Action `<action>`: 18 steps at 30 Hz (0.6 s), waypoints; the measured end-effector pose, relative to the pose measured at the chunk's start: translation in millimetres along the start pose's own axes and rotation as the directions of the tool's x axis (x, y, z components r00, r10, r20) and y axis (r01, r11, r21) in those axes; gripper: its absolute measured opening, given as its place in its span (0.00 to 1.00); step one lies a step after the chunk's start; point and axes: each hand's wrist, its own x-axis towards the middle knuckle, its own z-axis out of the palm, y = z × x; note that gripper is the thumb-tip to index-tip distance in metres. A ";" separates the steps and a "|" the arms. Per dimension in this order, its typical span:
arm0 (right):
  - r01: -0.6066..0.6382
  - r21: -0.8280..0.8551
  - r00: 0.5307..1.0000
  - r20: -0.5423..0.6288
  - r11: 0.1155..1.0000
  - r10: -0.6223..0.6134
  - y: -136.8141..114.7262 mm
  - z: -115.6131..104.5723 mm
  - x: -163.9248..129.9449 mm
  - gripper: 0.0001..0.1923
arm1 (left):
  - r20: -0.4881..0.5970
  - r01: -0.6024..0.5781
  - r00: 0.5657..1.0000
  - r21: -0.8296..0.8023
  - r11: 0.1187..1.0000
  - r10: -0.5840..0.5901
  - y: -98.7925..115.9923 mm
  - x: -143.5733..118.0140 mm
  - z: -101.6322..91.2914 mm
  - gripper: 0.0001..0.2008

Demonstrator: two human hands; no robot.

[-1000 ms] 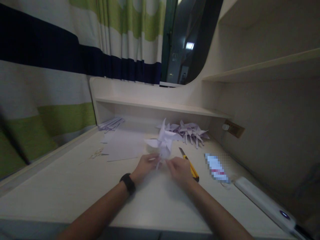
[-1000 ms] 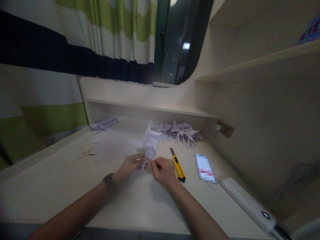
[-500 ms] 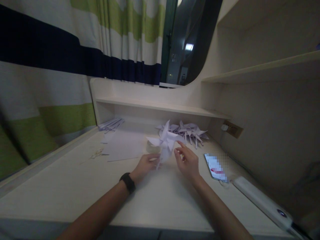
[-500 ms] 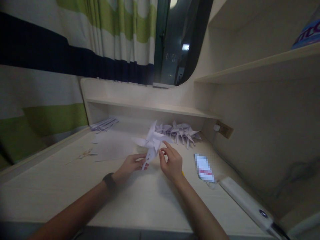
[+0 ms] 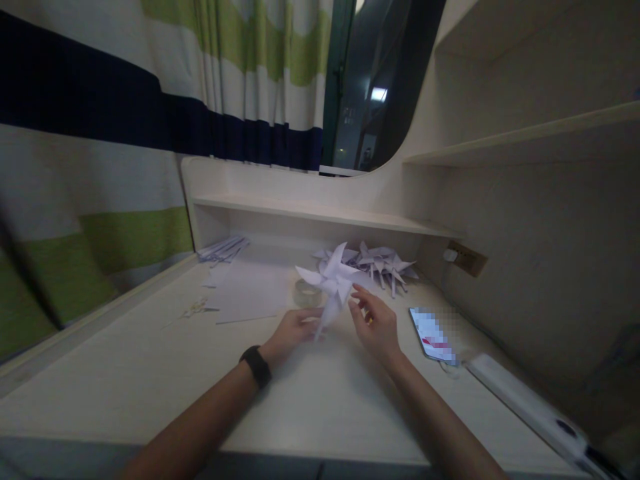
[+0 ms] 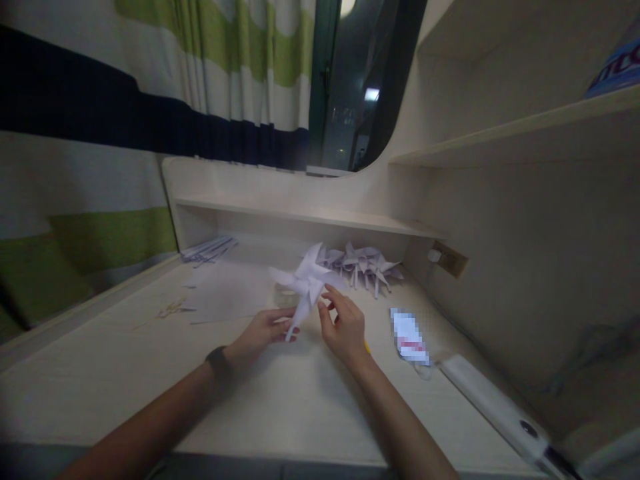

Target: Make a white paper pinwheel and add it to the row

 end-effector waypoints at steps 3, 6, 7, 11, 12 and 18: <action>-0.036 0.025 0.999 0.012 0.999 0.036 -0.7 -0.3 -0.8 0.10 | -0.009 -0.007 1.000 -0.005 1.000 0.007 -1.2 0.1 0.2 0.21; -0.092 0.064 0.994 0.067 0.994 0.088 -6.5 -0.3 -3.1 0.12 | -0.029 -0.026 0.999 -0.019 0.999 0.026 -1.1 0.1 0.5 0.21; -0.110 0.087 0.991 0.089 0.990 0.102 -10.1 0.2 -4.0 0.12 | -0.031 -0.033 0.999 -0.017 0.999 0.033 -0.9 0.1 0.5 0.21; -0.243 0.294 0.957 0.228 0.924 0.179 -31.3 6.6 -6.4 0.13 | -0.016 -0.076 0.997 0.010 0.997 0.076 -0.9 0.5 -0.2 0.23; -0.300 0.377 0.939 0.279 0.876 0.201 -37.2 9.3 -6.7 0.14 | -0.023 -0.088 0.996 0.029 0.996 0.089 -1.5 0.7 -0.5 0.22; -0.539 0.708 0.831 0.536 0.456 0.149 -56.4 19.6 -7.0 0.19 | -0.084 -0.114 0.989 0.091 0.989 0.121 -2.0 -0.5 0.8 0.20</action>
